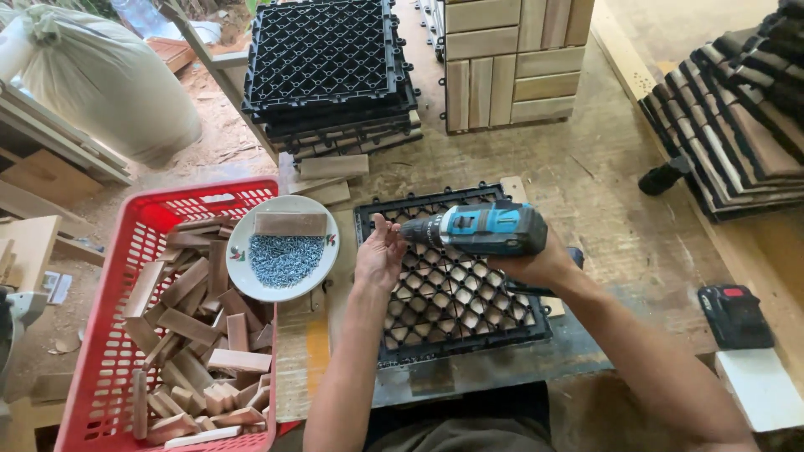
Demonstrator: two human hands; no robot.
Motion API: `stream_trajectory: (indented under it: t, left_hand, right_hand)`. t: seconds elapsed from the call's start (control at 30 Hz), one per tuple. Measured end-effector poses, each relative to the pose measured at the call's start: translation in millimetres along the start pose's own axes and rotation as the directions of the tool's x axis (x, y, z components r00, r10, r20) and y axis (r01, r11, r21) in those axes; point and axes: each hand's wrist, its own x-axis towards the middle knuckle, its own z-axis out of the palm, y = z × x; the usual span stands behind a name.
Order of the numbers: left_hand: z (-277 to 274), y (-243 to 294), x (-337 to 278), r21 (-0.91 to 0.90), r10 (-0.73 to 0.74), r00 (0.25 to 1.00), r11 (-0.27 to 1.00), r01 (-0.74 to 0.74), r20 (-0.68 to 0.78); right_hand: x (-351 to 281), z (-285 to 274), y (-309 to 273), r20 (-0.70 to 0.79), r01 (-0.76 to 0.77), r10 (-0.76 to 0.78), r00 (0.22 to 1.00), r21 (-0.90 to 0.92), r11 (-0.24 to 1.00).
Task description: Assembling interlocking wooden floor tiles by screwing wooden slats onto a plastic base using a power drill.
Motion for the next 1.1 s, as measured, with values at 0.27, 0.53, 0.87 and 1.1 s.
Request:
stream_trajectory:
  t: [0.27,0.53,0.87,1.1]
  left_hand:
    - [2,0,-13,-0.019,-0.01,1.0,1.0,0.009,-0.024]
    - [-2,-1,-13,-0.039,-0.05,0.998,0.998,0.048,-0.046]
    - [13,6,-21,0.151,-0.021,0.998,0.988,0.03,-0.064]
    - [-14,-33,-15,0.799,0.401,0.693,-0.355,-0.485,0.599]
  right_hand:
    - [3,10,-10,-0.01,-0.059,0.059,0.998,-0.039,0.997]
    - [9,14,-32,0.067,-0.194,0.204,0.977,-0.128,0.973]
    - [26,11,-14,0.076,-0.352,0.368,0.927,-0.165,0.921]
    - [78,12,40,-0.011,-0.687,0.831,0.556,-0.569,0.452]
